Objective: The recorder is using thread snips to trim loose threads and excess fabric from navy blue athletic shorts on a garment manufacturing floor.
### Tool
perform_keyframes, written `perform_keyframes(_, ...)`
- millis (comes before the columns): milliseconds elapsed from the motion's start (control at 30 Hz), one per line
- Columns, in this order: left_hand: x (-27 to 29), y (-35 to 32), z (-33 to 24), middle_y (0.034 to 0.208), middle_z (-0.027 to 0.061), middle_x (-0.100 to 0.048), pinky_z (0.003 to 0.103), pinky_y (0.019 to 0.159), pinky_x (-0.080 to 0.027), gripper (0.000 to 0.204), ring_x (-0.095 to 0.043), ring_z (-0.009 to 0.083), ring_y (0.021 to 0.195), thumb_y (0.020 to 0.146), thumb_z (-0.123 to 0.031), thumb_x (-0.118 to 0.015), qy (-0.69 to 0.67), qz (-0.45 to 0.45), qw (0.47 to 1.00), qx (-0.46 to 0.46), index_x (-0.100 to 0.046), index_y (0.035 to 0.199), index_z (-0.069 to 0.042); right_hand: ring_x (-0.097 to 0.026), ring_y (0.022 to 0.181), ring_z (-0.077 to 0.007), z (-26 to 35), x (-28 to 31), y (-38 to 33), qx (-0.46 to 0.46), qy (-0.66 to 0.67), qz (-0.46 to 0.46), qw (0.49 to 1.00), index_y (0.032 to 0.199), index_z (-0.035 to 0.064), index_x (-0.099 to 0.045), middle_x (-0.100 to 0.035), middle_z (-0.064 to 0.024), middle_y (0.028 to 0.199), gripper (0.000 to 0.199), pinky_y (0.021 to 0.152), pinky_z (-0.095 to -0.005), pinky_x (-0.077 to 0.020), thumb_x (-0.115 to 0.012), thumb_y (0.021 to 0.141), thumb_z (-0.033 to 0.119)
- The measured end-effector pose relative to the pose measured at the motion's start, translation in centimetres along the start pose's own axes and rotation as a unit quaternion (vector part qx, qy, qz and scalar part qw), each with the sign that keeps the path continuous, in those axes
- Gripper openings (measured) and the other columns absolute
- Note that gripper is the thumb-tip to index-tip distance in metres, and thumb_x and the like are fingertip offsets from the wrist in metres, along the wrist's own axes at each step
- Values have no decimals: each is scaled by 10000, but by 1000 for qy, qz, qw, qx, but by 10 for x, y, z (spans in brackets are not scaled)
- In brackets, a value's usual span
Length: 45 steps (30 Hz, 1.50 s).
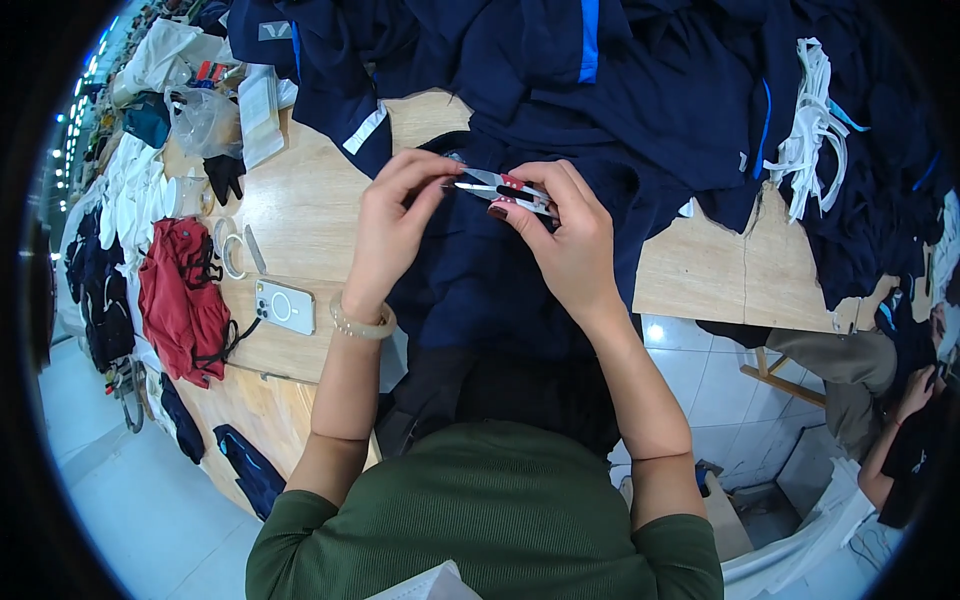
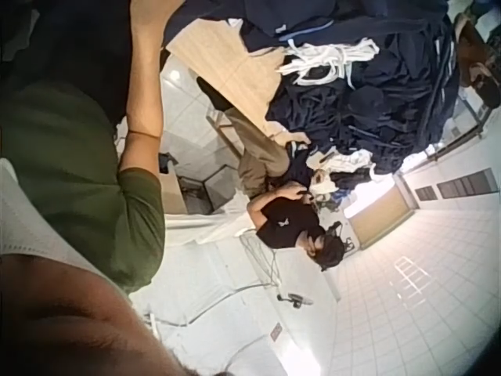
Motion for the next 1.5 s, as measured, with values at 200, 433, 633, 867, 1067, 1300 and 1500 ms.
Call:
perform_keyframes(200,-21,8,4,901,60,-586,242,701,-458,160,-581,156,772,793,51,-646,-22,109,993,-34,-655,952,36,-562,698,-98,-9,-1,-3,-24,19,13,999,975,-2,-618,-601,-53,878,235,602,-207,-433,-734,778,54)
perform_keyframes(433,-31,6,1,937,64,-571,243,726,-459,151,-564,143,834,747,88,-645,-6,156,987,-28,-644,897,65,-594,780,-78,-4,-6,-1,-63,93,42,993,1004,-13,-617,-609,-46,902,233,659,-189,-467,-715,795,13)
perform_keyframes(633,-22,8,-12,895,57,-563,239,664,-459,134,-562,132,753,762,55,-665,-3,70,996,-48,-661,893,28,-592,790,-69,8,15,4,-58,165,15,985,1019,-27,-611,-613,-45,907,241,666,-185,-469,-706,798,-14)
perform_keyframes(867,-24,11,-17,929,50,-580,202,673,-487,111,-589,102,774,815,53,-630,43,67,995,-64,-662,919,32,-568,749,-209,40,-12,-15,17,-7,220,975,940,49,-636,-569,-64,794,235,656,-298,-448,-743,736,96)
perform_keyframes(1067,-19,8,7,955,43,-605,190,641,-476,71,-570,70,745,872,4,-615,-76,61,995,8,-655,923,32,-623,785,-220,42,1,-31,-64,-28,374,925,926,33,-642,-625,-76,867,208,688,-298,-479,-724,754,116)
perform_keyframes(1300,-14,10,-13,930,53,-632,197,616,-496,71,-586,84,744,875,6,-610,-42,25,998,-25,-654,923,33,-576,723,-110,24,60,8,-108,-4,97,989,909,-12,-656,-606,-46,816,135,659,-223,-442,-685,779,6)
perform_keyframes(1500,-18,13,-10,910,56,-640,192,604,-488,68,-584,84,690,874,19,-602,-49,32,998,2,-651,916,41,-571,683,-125,23,40,15,-15,-37,38,998,904,-26,-655,-615,-70,774,147,623,-223,-437,-704,788,48)
Point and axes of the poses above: each hand's wrist, its own y-axis towards the middle knuckle, its own x-axis out of the back of the hand, z = x × y, the point moved 9 cm from there along y, towards the middle knuckle
